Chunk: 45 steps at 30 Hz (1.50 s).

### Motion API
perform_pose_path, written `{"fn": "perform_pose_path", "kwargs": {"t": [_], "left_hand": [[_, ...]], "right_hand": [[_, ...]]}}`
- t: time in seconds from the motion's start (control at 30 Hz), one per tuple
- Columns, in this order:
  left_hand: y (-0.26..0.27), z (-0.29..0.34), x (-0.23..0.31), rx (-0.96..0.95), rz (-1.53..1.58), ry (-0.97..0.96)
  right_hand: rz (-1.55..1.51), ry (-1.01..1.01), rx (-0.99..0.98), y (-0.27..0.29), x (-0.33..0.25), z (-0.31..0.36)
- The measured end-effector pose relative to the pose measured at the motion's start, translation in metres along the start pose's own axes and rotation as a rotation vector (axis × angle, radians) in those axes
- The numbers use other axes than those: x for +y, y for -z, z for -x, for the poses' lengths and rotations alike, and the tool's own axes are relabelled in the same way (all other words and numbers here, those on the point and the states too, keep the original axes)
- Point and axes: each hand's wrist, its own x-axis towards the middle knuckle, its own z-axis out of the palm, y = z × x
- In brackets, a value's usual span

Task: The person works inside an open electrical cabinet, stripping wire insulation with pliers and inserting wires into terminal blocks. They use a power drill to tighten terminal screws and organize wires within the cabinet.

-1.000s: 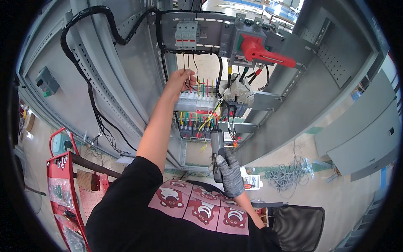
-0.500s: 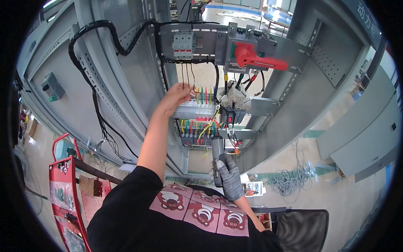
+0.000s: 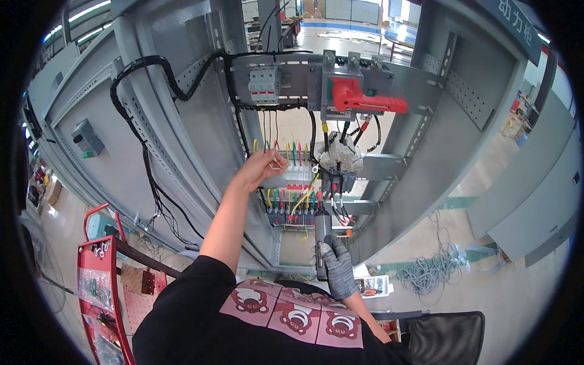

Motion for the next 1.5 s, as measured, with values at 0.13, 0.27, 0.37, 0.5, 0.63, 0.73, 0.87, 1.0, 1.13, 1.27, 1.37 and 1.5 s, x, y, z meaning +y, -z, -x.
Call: {"fn": "perform_pose_path", "kwargs": {"t": [0.13, 0.27, 0.37, 0.5, 0.63, 0.73, 0.87, 1.0, 1.13, 1.27, 1.37, 1.5], "left_hand": [[-0.009, 0.018, 0.025, 0.399, -0.541, -0.284], [-0.051, 0.023, 0.114, 0.646, -0.72, -1.038], [-0.047, -0.013, 0.194, 0.759, -0.872, -1.062], [-0.013, -0.071, 0.246, 0.682, -1.307, -0.883], [-0.016, -0.082, 0.268, 0.57, -1.04, -0.913], [-0.014, -0.075, 0.29, 0.442, -0.506, -0.982], [-0.033, -0.069, 0.283, 0.465, -0.521, -1.07], [-0.004, -0.094, 0.269, 0.268, -0.791, -0.868], [-0.027, -0.084, 0.291, 0.118, -0.63, -0.852], [-0.032, -0.066, 0.298, 0.274, -0.645, -0.988], [-0.033, -0.06, 0.269, 0.599, -0.708, -1.152], [-0.067, -0.026, 0.237, 0.428, -0.613, -0.752]], "right_hand": [[0.118, 0.067, -0.05, -0.002, 0.0, -0.005], [0.147, 0.048, -0.031, 0.008, -0.001, -0.01], [0.045, 0.055, -0.08, -0.005, -0.01, -0.005], [-0.042, 0.056, -0.138, -0.012, -0.014, 0.003], [-0.034, 0.06, -0.056, 0.004, -0.007, 0.004], [-0.09, 0.063, -0.017, 0.008, -0.008, 0.003], [-0.095, 0.066, 0.007, 0.009, -0.012, -0.001], [-0.073, 0.074, -0.046, 0.006, -0.007, -0.001], [-0.058, 0.075, -0.025, 0.005, -0.009, -0.004], [-0.036, 0.056, -0.025, 0.005, -0.01, -0.007], [-0.011, 0.082, -0.039, -0.002, -0.016, -0.007], [-0.011, 0.088, -0.068, -0.003, -0.016, -0.009]]}}
